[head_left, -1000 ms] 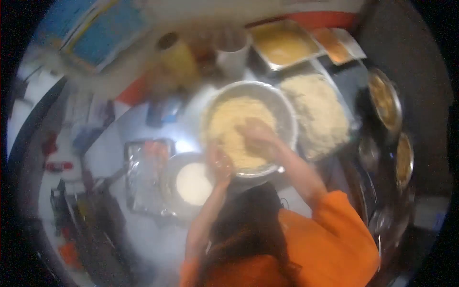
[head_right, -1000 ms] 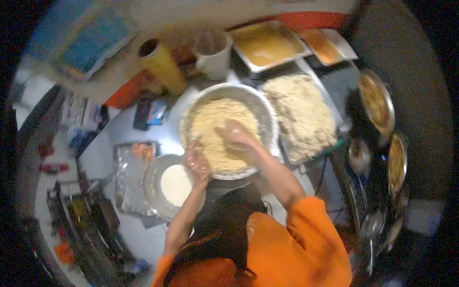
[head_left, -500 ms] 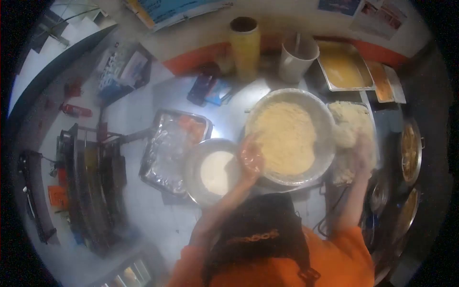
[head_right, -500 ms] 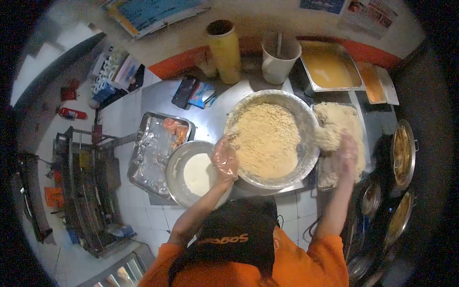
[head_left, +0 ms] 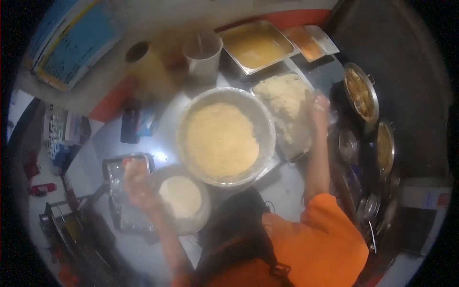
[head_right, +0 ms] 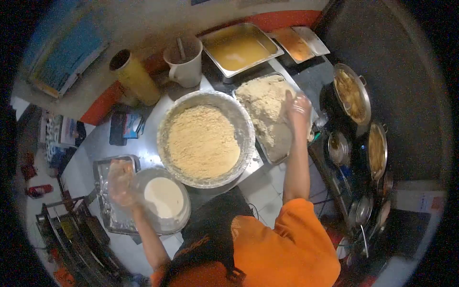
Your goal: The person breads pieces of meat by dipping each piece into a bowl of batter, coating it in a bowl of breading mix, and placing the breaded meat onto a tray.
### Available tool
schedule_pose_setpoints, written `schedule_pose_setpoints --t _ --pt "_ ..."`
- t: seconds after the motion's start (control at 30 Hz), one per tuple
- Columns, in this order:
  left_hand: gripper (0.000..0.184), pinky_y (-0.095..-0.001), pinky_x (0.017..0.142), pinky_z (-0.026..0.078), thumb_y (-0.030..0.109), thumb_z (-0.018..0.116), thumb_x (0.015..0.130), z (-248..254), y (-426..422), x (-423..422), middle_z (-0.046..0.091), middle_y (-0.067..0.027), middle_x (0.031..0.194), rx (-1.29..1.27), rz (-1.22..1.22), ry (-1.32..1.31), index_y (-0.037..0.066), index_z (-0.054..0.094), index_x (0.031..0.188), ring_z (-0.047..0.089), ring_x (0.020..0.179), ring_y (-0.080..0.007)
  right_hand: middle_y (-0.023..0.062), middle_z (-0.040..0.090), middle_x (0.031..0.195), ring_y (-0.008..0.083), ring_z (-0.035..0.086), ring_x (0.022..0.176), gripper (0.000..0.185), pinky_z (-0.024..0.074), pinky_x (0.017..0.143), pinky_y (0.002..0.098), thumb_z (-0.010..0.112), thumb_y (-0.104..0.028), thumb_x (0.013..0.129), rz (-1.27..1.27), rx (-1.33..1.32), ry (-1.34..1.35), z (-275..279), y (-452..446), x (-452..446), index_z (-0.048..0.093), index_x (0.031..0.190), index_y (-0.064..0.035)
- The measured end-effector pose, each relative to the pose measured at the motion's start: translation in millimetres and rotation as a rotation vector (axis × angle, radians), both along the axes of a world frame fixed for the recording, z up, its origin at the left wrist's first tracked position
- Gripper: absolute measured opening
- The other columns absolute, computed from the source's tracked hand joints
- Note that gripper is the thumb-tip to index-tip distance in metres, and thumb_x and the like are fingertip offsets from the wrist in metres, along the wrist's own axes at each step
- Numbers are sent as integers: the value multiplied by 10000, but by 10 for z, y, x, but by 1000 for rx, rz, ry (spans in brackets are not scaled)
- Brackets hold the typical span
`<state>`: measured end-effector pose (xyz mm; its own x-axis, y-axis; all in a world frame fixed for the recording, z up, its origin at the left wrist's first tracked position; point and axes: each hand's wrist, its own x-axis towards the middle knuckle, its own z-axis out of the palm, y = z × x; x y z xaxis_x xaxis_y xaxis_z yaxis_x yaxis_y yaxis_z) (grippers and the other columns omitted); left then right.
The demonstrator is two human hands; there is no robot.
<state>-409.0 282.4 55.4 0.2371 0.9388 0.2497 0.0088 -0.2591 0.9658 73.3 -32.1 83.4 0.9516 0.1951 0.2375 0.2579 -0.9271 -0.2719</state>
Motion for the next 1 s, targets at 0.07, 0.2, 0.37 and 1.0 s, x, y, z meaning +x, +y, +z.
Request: schedule_pose_setpoints --t 0.07,0.2,0.37,1.0 --pt "461 -387 1000 485 175 621 930 109 195 -214 576 -149 1319 29 37 26 -1 523 1345 571 1187 -266 263 669 1100 412 639 1066 590 499 949 469 515 -504 958 9 -139 -320 -211 241 -55 648 1125 46" --pt "474 -383 996 503 190 637 930 169 742 -774 580 -149 1330 87 167 50 -5 529 1348 585 1182 -263 259 640 1179 395 591 1153 578 427 1034 443 437 -498 989 163 -459 85 -529 329 -85 654 1167 7" --pt "303 -308 914 507 -11 601 842 -841 1819 -1764 695 -115 1116 46 252 21 -9 682 1134 654 1017 -206 217 650 1194 389 566 1179 588 377 1088 362 385 -510 1012 223 -519 164 -365 305 -46 666 1186 -23" --pt "335 -342 765 518 340 634 922 -716 1426 -763 718 -127 1000 -440 21 212 20 702 1000 666 885 -201 244 592 1307 350 587 1199 477 448 1001 408 474 -379 1026 371 209 -23 678 618 -1030 545 1348 -34"
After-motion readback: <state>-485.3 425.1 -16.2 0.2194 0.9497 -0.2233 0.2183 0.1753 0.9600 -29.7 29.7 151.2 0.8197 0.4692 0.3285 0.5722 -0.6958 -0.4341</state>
